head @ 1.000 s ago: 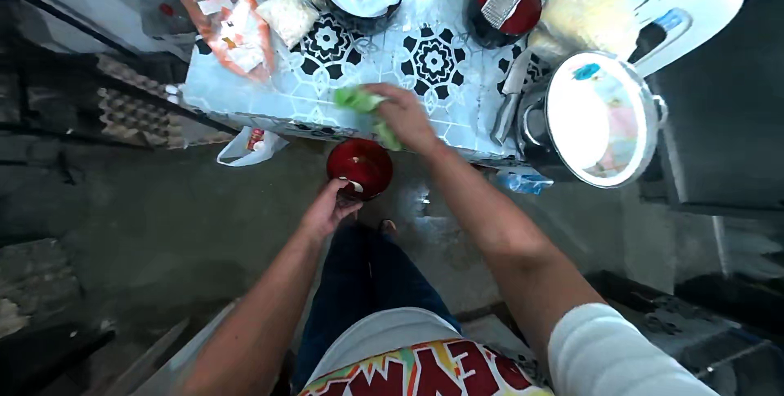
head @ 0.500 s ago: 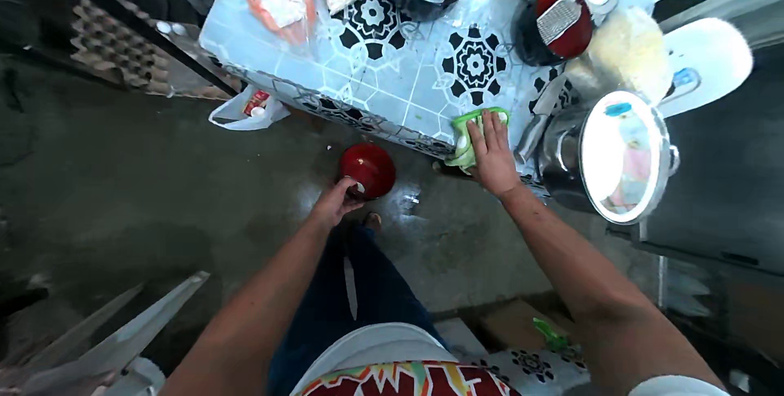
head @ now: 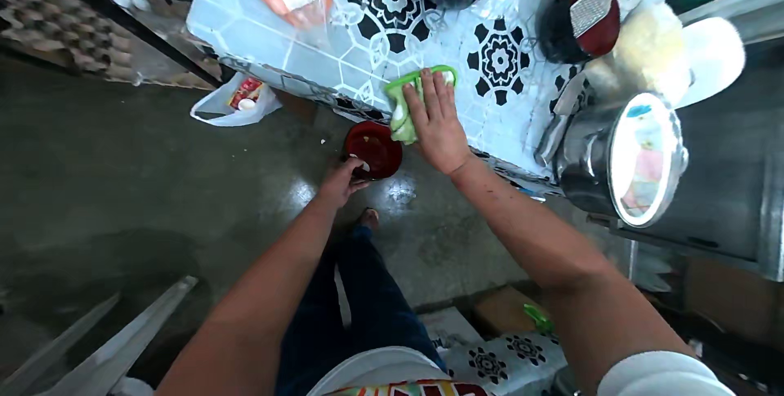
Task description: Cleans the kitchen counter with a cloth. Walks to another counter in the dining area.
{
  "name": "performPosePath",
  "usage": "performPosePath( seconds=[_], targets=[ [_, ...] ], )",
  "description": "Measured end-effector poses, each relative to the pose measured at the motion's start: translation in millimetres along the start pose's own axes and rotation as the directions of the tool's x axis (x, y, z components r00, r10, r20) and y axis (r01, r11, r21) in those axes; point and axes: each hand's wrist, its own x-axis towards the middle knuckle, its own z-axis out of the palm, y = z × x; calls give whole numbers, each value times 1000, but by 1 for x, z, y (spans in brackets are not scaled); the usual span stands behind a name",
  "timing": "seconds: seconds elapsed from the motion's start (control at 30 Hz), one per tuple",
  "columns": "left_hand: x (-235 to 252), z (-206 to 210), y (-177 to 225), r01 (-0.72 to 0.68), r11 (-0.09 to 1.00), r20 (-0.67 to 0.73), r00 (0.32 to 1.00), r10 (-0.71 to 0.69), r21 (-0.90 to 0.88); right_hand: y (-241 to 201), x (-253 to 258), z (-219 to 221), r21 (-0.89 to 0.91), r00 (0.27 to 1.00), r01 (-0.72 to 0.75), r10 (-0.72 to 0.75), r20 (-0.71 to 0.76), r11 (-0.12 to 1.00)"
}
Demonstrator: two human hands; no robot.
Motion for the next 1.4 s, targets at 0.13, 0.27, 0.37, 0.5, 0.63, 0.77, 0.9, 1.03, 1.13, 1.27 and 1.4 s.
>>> performPosePath(
  seconds=[0.13,0.27,0.37,0.5,0.63,0.77,0.9,1.03,1.13,1.27,1.4],
  targets=[
    [-4,-15,6,-39,999,-7,999,39,-17,-25,26,7,-13,998,12,-13,-62,1000],
    [-14,-29,16,-48,998,-19,999,48,-26,-51,51,12,2,992,-8,8,-128,1000],
    [-24,-33,24,-68,998,-77,995,67,-12,-69,66,19,-21,985,-4,1,-172,1000],
    [-42,-28,32,-78,997,-130,989,77,-1,-85,74,35,69,923,102,-69,-379,992],
    [-56,-20,31,-101,995,-125,987,99,-8,-86,68,1,458,911,136,72,-407,878],
    [-55,-23,22,-100,993,-85,992,95,-59,-42,16,-57,774,796,-130,531,-290,619],
    [-57,-22,17,-71,996,-54,996,68,-55,66,-38,-71,624,500,-600,843,-196,501],
    [-55,-20,19,-42,997,-62,997,38,-70,100,-28,-42,325,546,-803,836,62,500],
    [-53,-21,21,-37,997,-48,998,33,-70,62,28,-20,264,662,-723,750,1,638],
    [-53,-26,24,-56,995,-28,998,54,-87,9,101,-8,281,803,-567,595,-21,774],
    [-59,-32,31,-69,995,-30,997,67,-73,-32,127,1,322,906,-378,418,-62,868]
  ],
)
